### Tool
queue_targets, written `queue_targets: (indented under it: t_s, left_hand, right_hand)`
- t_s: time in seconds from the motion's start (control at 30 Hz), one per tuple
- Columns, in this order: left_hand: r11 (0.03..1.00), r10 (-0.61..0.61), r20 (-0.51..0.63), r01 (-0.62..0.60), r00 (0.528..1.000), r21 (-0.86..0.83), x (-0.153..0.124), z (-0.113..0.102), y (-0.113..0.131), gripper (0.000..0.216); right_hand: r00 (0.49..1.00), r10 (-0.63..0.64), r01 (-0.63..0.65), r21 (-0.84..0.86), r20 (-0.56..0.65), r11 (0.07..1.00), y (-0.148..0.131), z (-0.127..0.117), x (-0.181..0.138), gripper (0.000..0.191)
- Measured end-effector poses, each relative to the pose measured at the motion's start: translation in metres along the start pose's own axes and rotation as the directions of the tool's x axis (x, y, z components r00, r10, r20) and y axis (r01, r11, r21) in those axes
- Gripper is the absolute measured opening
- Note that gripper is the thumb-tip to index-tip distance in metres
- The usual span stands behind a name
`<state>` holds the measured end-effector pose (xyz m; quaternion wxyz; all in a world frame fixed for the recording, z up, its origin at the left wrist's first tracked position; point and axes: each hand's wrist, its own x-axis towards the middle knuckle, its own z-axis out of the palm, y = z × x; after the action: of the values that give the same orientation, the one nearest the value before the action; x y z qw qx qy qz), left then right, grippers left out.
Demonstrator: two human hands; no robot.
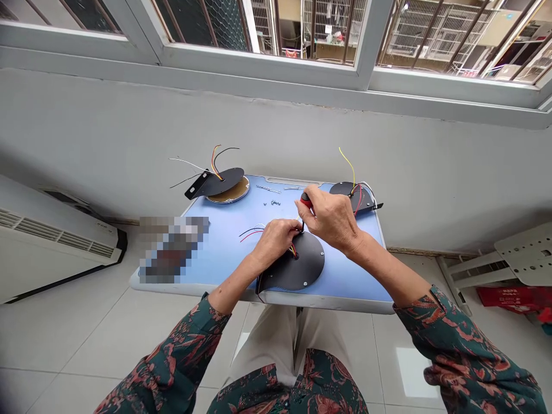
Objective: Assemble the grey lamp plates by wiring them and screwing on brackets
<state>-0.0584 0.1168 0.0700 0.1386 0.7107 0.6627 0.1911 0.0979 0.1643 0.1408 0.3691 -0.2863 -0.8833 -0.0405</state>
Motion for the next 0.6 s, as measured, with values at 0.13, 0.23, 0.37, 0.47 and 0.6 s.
queue_targets:
  t_s: [0.13,0.23,0.37,0.47,0.6]
  left_hand:
    - [1.000,0.001,0.005,-0.001,1.000,0.013,0.000,0.000,0.000,0.028]
    - [1.000,0.001,0.010,-0.002,1.000,0.016,0.000,0.000,0.001,0.028]
    - [1.000,-0.018,0.007,0.018,1.000,-0.005,0.000,-0.002,0.002,0.026]
    - [0.999,-0.029,-0.006,0.029,1.000,-0.046,0.000,-0.004,0.004,0.022]
    - [1.000,-0.028,-0.008,0.028,1.000,-0.004,0.005,-0.007,0.006,0.018]
  right_hand:
    - [0.999,0.000,-0.001,0.011,0.033,1.000,-0.001,-0.001,0.001,0.017]
    - [0.992,0.076,-0.071,-0.051,0.099,0.996,-0.002,-0.004,0.006,0.018]
    - [0.938,0.305,-0.244,-0.309,0.166,0.919,-0.012,-0.007,0.023,0.020]
    - [0.904,0.383,-0.271,-0.434,0.192,0.859,-0.025,-0.008,0.033,0.025]
    - [0.898,0.386,-0.253,-0.470,0.211,0.846,-0.037,-0.009,0.035,0.038]
